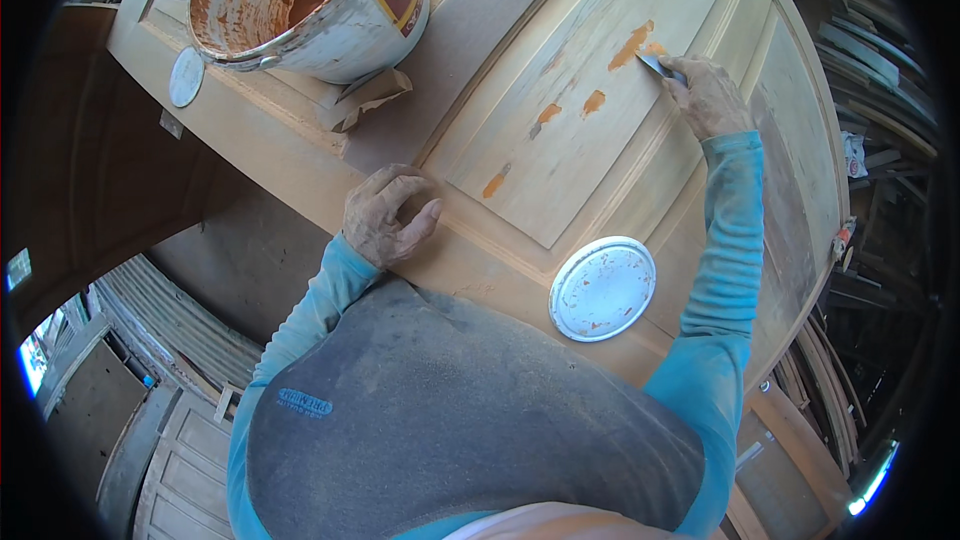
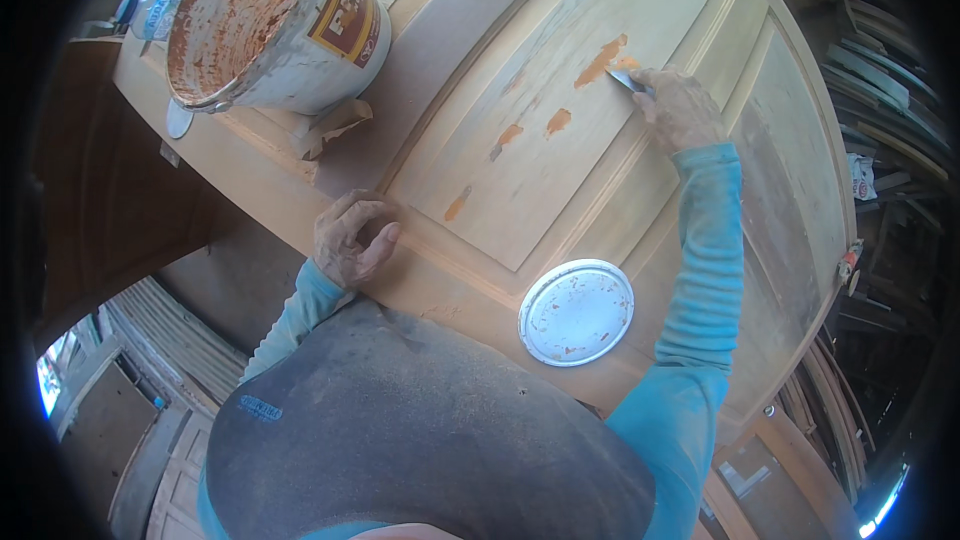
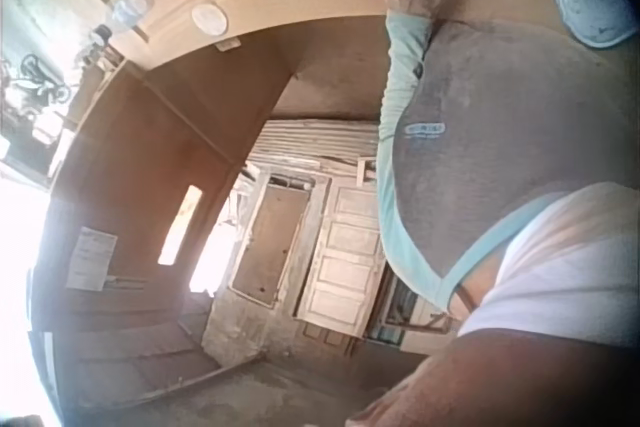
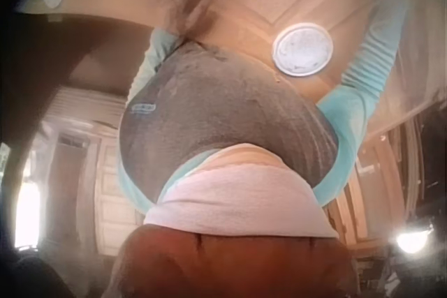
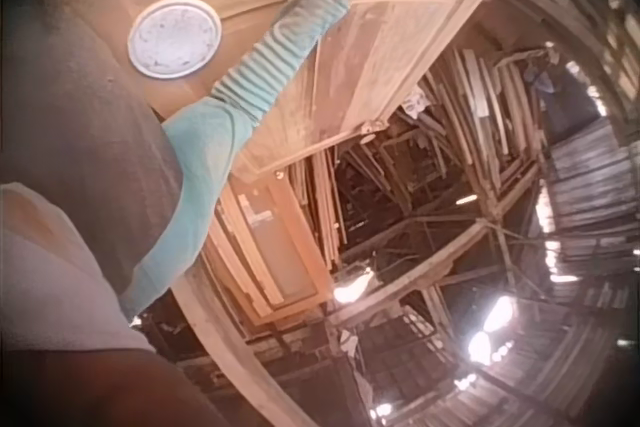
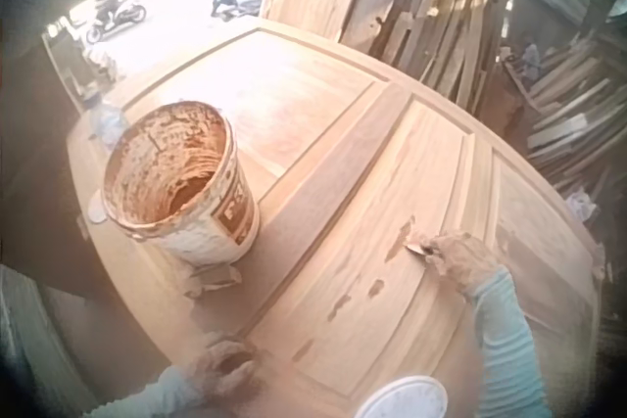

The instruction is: The person prepares wood putty by mixing a brownish paste with water in a bucket and then applies the mixture to cracks or gaps on the surface of a wooden door using a putty knife.

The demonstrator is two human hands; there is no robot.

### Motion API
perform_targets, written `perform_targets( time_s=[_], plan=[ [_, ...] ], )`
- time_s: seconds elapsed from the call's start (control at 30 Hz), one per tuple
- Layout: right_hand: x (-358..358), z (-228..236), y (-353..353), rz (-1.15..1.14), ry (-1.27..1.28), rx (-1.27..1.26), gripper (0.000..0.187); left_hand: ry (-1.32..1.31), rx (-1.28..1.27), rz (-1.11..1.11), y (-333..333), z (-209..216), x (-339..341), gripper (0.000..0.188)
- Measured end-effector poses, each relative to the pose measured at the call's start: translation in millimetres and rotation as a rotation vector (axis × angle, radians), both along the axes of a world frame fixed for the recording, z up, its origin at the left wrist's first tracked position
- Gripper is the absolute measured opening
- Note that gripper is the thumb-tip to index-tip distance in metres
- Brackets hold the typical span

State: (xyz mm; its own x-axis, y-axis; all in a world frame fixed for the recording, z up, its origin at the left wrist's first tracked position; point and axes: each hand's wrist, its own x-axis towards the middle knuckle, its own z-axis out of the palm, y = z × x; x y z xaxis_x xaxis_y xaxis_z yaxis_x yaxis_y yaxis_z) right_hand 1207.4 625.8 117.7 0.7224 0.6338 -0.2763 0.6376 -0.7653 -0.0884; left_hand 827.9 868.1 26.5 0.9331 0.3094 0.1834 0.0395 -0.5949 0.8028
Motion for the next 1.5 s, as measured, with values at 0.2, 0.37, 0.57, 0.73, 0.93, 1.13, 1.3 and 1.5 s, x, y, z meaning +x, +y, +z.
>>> perform_targets(
  time_s=[0.2,0.37,0.57,0.73,0.93,1.13,1.3,1.5],
  plan=[
    [-10,-1,13,-0.004,0.002,0.095,0.036,-0.008,-0.009,0.001,0,0,0,0.024],
    [11,-14,2,-0.042,-0.029,0.165,0.038,0.008,-0.017,0.001,0,1,1,0.024],
    [6,21,6,-0.055,0.045,-0.049,0.04,0.011,-0.021,0.013,-1,3,-1,0.023],
    [22,3,11,-0.096,-0.059,0.117,0.038,0.013,-0.067,0.008,-1,1,-1,0.017],
    [-41,13,13,0.068,0.028,-0.092,0.037,-0.011,-0.052,0.014,-1,0,0,0.019],
    [-111,6,4,0.077,0.1,-0.005,0.032,-0.024,-0.043,0.003,-1,-3,-1,0.019],
    [-136,6,6,0.07,0.078,-0.026,0.032,-0.017,-0.059,0.016,-2,-6,-3,0.019],
    [-148,1,-2,0.034,0.085,0.011,0.035,-0.023,-0.056,0.002,-2,-2,-2,0.017]
  ],
)
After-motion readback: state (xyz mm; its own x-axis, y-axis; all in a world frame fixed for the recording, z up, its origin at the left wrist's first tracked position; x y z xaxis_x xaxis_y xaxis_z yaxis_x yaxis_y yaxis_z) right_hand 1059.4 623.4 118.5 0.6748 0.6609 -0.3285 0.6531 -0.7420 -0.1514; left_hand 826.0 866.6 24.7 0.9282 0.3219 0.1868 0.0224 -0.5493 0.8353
